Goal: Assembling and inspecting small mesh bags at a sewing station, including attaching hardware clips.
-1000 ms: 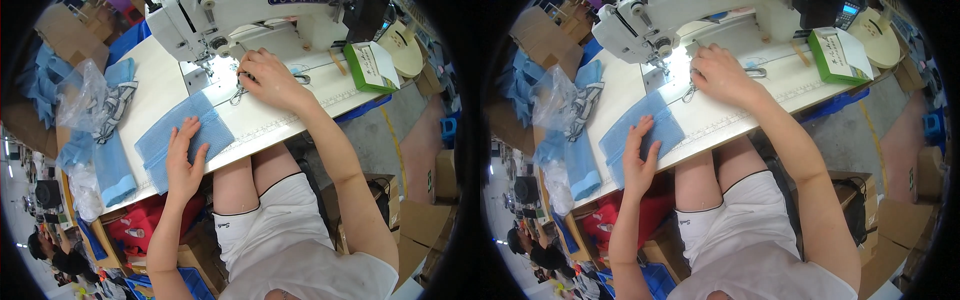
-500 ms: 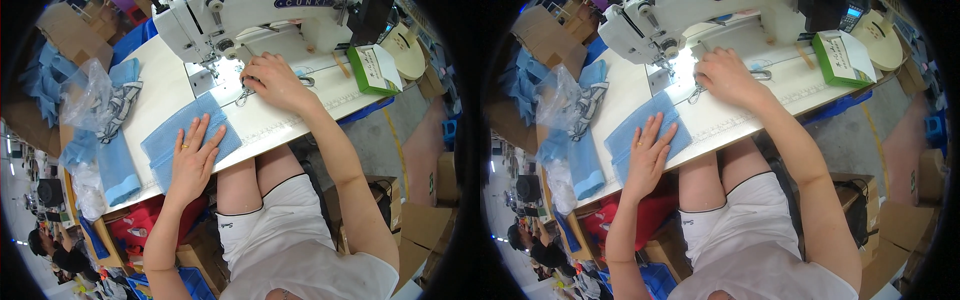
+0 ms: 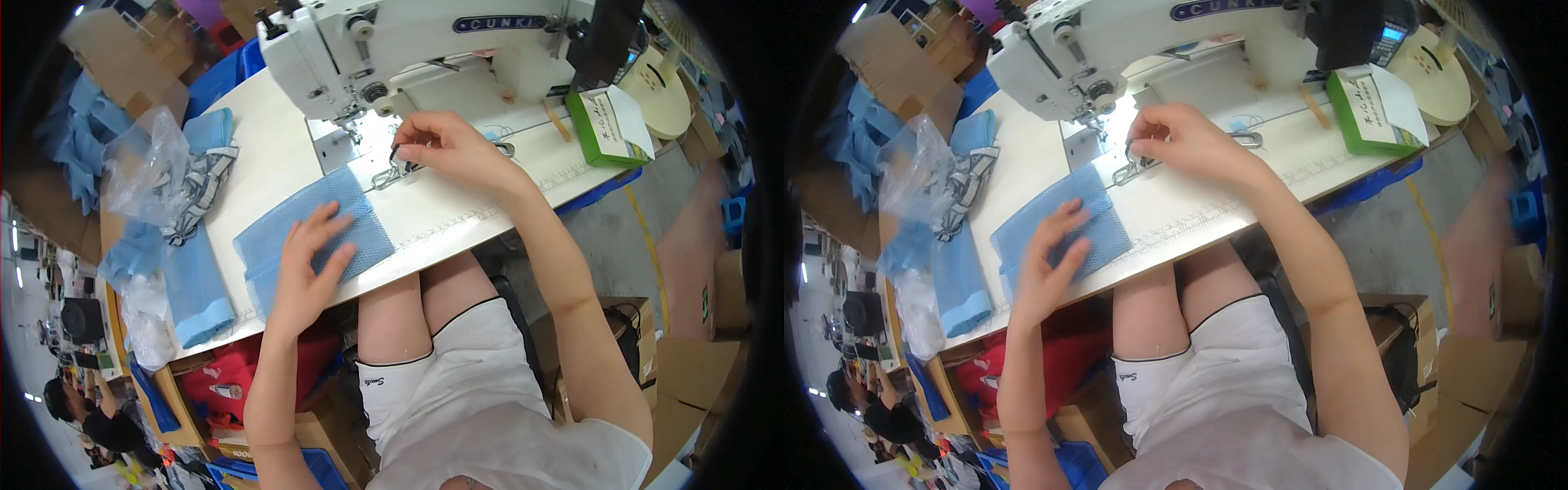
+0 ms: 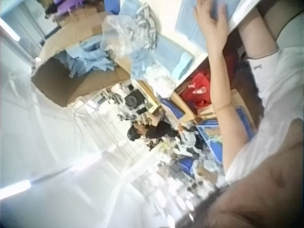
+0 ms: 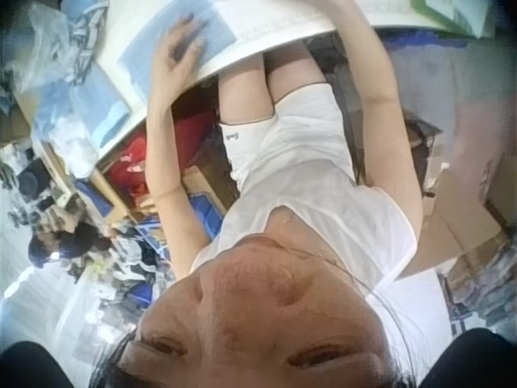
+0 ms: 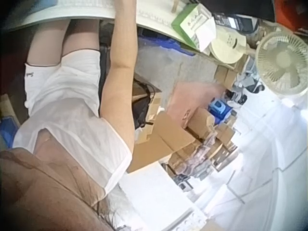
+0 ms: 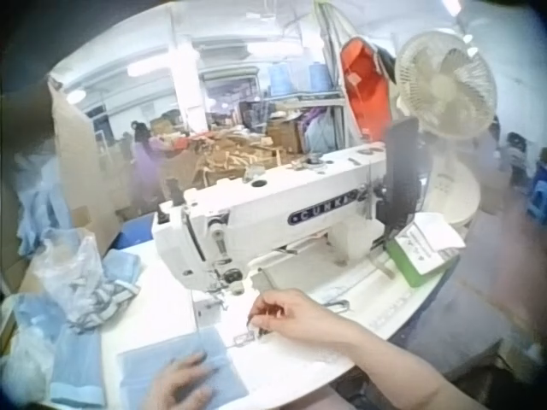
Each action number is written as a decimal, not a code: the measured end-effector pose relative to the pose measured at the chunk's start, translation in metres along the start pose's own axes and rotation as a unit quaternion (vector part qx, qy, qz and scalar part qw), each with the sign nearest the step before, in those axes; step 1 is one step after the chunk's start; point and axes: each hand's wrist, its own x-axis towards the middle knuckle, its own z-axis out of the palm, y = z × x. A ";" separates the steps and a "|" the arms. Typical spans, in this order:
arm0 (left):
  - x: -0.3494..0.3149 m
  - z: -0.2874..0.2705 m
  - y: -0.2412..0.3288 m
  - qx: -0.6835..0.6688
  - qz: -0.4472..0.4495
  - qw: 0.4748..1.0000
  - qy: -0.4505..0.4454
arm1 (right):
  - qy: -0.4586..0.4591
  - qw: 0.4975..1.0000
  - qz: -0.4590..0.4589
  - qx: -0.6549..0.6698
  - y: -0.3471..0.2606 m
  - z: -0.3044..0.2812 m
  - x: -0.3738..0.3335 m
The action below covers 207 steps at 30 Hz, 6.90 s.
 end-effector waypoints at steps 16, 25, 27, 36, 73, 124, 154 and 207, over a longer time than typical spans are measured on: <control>0.091 0.043 -0.022 -0.302 0.031 0.953 0.006 | -0.027 0.994 -0.025 0.104 0.004 0.017 0.001; 0.094 0.054 -0.010 -0.389 -0.023 0.914 0.111 | 0.039 0.992 -0.083 0.085 0.007 0.017 0.001; 0.092 0.048 -0.008 -0.355 -0.055 0.925 0.124 | 0.044 0.994 -0.080 0.065 0.006 0.020 0.005; 0.092 0.048 -0.007 -0.371 -0.061 0.917 0.135 | 0.058 0.997 0.018 0.045 -0.008 0.020 0.000; 0.090 0.053 -0.004 -0.268 0.004 0.952 0.148 | -0.009 1.000 -0.015 0.003 0.000 0.024 -0.005; -0.273 -0.117 -0.167 -0.649 -0.111 0.586 0.473 | -0.336 0.935 -0.033 0.107 -0.031 0.044 -0.014; -0.253 -0.124 -0.157 -0.562 -0.212 0.644 0.475 | -0.339 0.937 -0.069 0.054 -0.029 0.043 -0.012; -0.067 -0.038 0.006 -0.120 -0.063 0.961 0.240 | -0.122 0.982 -0.008 0.143 -0.019 0.025 -0.004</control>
